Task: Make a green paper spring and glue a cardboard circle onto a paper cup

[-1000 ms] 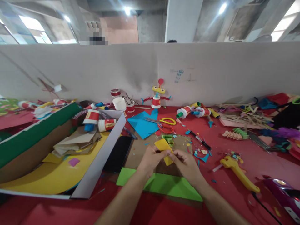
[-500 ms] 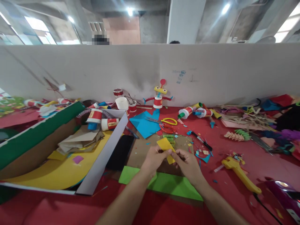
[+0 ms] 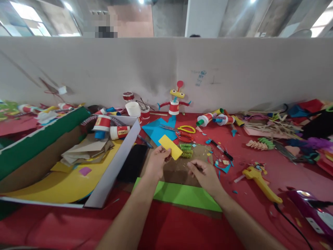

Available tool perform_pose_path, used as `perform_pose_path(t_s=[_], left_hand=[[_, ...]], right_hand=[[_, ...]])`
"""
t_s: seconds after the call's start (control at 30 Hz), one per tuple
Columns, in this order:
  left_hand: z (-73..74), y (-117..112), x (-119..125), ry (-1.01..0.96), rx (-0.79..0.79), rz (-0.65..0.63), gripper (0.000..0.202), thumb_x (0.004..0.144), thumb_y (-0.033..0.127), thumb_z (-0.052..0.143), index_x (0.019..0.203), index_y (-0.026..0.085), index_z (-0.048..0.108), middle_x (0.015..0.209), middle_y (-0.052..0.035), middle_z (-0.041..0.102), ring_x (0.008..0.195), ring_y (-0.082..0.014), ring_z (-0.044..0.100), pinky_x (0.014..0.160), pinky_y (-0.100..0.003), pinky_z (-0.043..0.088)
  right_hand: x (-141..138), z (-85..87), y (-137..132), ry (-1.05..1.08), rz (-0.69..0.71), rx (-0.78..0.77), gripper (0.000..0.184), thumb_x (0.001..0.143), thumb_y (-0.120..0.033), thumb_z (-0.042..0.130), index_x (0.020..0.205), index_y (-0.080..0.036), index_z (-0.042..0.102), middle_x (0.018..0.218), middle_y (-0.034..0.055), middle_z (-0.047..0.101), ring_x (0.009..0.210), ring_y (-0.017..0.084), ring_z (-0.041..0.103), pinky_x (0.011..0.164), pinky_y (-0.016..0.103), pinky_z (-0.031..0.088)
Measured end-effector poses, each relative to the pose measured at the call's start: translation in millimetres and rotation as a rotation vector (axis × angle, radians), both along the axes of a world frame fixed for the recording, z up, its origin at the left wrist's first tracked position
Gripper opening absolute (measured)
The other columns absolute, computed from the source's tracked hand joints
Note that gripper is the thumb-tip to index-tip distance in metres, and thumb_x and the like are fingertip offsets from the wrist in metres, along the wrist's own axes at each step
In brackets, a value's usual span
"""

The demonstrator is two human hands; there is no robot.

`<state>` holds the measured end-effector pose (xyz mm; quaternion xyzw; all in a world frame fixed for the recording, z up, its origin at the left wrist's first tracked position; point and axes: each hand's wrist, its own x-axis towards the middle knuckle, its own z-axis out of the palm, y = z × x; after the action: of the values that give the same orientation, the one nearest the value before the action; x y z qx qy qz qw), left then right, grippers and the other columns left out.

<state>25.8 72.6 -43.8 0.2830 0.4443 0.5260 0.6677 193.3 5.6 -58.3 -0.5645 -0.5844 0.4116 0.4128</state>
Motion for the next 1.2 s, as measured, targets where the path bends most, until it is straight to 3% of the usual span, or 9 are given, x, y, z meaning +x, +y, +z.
perform_pose_path(t_s=[0.1,0.27,0.5,0.77,0.87,1.0,1.07,1.13,1.2], left_hand=[[-0.6,0,0,0.039,-0.014,-0.026,0.028,0.051,0.025,0.079,0.067,0.012,0.061,0.064,-0.0007,0.061,0.054,-0.0075,0.052,0.055,-0.021,0.039],[-0.3,-4,6,0.111,0.014,-0.14,0.025,0.055,0.026,0.076,0.072,0.013,0.065,0.064,-0.0007,0.062,0.05,-0.0063,0.05,0.052,-0.021,0.036],[9.2,-17,18,0.175,0.016,-0.296,0.029,0.056,0.034,0.075,0.074,0.013,0.069,0.066,-0.0032,0.065,0.055,-0.0099,0.052,0.055,-0.023,0.038],[0.6,-11,14,0.187,-0.01,-0.203,0.032,0.051,0.039,0.077,0.064,0.012,0.065,0.058,-0.0001,0.059,0.049,-0.0071,0.046,0.049,-0.021,0.034],[0.8,-5,6,0.158,0.005,-0.069,0.032,0.05,0.037,0.078,0.058,0.012,0.059,0.052,0.0032,0.053,0.047,-0.0053,0.043,0.049,-0.019,0.032],[2.4,4,-6,0.091,-0.048,0.094,0.032,0.05,0.035,0.078,0.061,0.015,0.055,0.054,0.0045,0.052,0.048,-0.0054,0.044,0.051,-0.019,0.034],[1.0,7,-9,0.063,-0.091,0.112,0.032,0.052,0.035,0.076,0.067,0.016,0.056,0.061,0.0031,0.056,0.052,-0.007,0.049,0.054,-0.02,0.037],[-1.1,8,-10,0.05,-0.119,0.105,0.032,0.053,0.035,0.075,0.07,0.017,0.056,0.065,0.0026,0.057,0.055,-0.0076,0.051,0.056,-0.02,0.038],[-2.6,8,-11,0.041,-0.12,0.091,0.032,0.052,0.035,0.075,0.069,0.017,0.055,0.064,0.0035,0.056,0.055,-0.0068,0.05,0.056,-0.019,0.037]], right_hand=[[-1,-0.1,1,0.021,-0.027,0.007,0.029,0.083,-0.043,0.05,0.073,-0.018,0.059,0.061,0.0001,0.061,0.056,0.012,0.055,0.054,0.022,0.04],[-4,0.6,4,0.209,-0.092,-0.002,0.029,0.081,-0.044,0.054,0.096,-0.019,0.055,0.078,0.0021,0.065,0.062,0.013,0.059,0.058,0.024,0.046],[-1,-0.6,6,0.17,-0.023,-0.017,0.024,0.084,-0.04,0.051,0.081,-0.017,0.057,0.069,0.0019,0.065,0.058,0.013,0.061,0.058,0.025,0.046],[-7,-2.4,2,0.196,0.032,-0.024,0.024,0.085,-0.04,0.049,0.087,-0.017,0.057,0.074,0.0037,0.067,0.064,0.015,0.064,0.063,0.027,0.047],[-5,0.3,0,0.163,0.005,-0.02,0.024,0.085,-0.039,0.048,0.09,-0.017,0.057,0.074,0.0037,0.067,0.062,0.015,0.063,0.062,0.027,0.048],[6,17.6,25,-0.181,-0.026,0.09,0.022,0.086,-0.036,0.044,0.09,-0.02,0.059,0.076,0.0035,0.068,0.066,0.017,0.063,0.064,0.029,0.048],[11,27.3,55,-0.536,-0.004,0.172,0.021,0.086,-0.03,0.043,0.092,-0.021,0.061,0.082,0.0041,0.068,0.075,0.019,0.063,0.069,0.031,0.047],[14,32.3,91,-0.857,0.039,0.185,0.029,0.084,-0.018,0.042,0.108,-0.019,0.057,0.104,0.0076,0.065,0.094,0.02,0.06,0.081,0.031,0.044],[13,31.2,127,-0.944,0.087,0.173,0.035,0.078,-0.012,0.049,0.111,-0.017,0.057,0.115,0.01,0.061,0.107,0.023,0.054,0.089,0.031,0.04]])
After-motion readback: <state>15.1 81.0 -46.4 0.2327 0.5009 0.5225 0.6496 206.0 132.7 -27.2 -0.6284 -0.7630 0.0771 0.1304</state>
